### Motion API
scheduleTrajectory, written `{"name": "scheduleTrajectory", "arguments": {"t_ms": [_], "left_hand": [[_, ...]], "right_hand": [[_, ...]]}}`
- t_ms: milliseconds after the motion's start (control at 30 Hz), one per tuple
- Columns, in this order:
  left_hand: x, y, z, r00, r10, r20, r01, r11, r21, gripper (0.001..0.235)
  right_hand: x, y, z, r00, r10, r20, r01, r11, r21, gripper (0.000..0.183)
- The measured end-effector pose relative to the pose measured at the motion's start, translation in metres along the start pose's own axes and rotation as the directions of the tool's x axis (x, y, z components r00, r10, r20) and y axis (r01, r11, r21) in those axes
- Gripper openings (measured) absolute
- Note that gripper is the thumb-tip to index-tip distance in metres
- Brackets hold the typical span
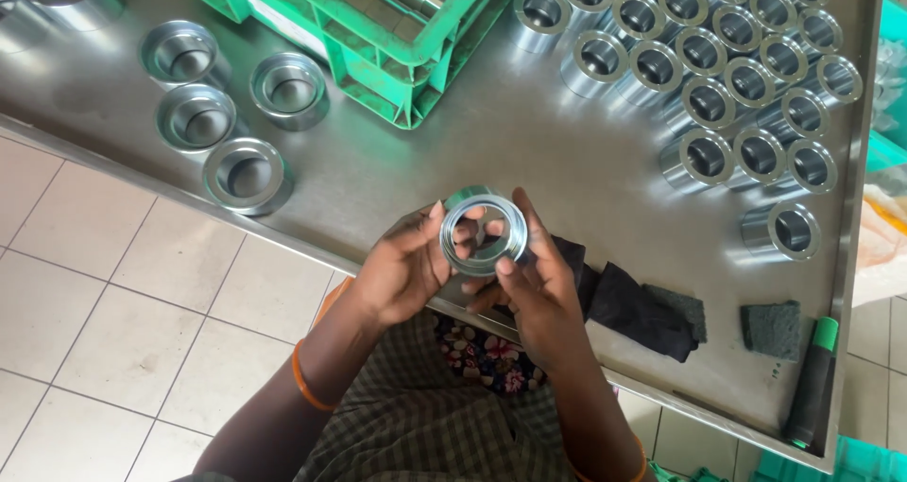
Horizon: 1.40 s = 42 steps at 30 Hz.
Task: Inspect metal ring components and place them into a bin.
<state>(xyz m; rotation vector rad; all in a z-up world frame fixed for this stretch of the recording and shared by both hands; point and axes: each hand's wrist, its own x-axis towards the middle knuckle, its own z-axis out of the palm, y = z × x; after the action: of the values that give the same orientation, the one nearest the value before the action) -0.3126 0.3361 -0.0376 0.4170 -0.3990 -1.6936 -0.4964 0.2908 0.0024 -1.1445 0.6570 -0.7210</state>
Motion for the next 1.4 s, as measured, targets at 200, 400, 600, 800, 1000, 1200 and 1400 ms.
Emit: {"name": "scheduleTrajectory", "arguments": {"t_ms": [200, 400, 600, 800, 1000, 1200, 1400], "left_hand": [[-0.001, -0.006, 0.000, 0.999, 0.048, -0.011, -0.048, 0.999, 0.021, 0.045], [0.000, -0.019, 0.003, 0.995, 0.091, 0.040, -0.099, 0.925, 0.366, 0.041], [0.005, -0.017, -0.008, 0.993, 0.079, -0.092, -0.058, 0.975, 0.213, 0.051], [0.008, -0.002, 0.034, 0.937, -0.054, -0.345, 0.110, 0.983, 0.144, 0.066], [0.002, -0.003, 0.018, 0.994, -0.079, -0.071, 0.076, 0.996, -0.041, 0.083], [0.009, -0.006, 0.000, 0.987, -0.044, 0.155, 0.046, 0.999, -0.009, 0.072], [0.012, 0.018, 0.014, 0.959, 0.031, 0.281, 0.002, 0.993, -0.116, 0.074]], "right_hand": [[-0.002, 0.005, 0.006, 0.992, -0.094, -0.084, 0.106, 0.982, 0.158, 0.065], [0.012, 0.014, 0.000, 0.977, -0.060, -0.206, 0.060, 0.998, -0.004, 0.050], [0.005, -0.010, 0.013, 0.988, 0.011, -0.155, -0.050, 0.967, -0.250, 0.069], [-0.013, 0.011, 0.012, 0.921, -0.385, 0.065, 0.312, 0.625, -0.715, 0.067], [-0.018, 0.019, -0.032, 0.745, -0.560, 0.363, 0.500, 0.107, -0.859, 0.037], [-0.012, 0.018, -0.004, 0.738, -0.606, 0.296, 0.266, -0.141, -0.954, 0.054], [-0.023, 0.031, 0.026, 0.616, -0.614, 0.494, 0.402, -0.294, -0.867, 0.066]]}}
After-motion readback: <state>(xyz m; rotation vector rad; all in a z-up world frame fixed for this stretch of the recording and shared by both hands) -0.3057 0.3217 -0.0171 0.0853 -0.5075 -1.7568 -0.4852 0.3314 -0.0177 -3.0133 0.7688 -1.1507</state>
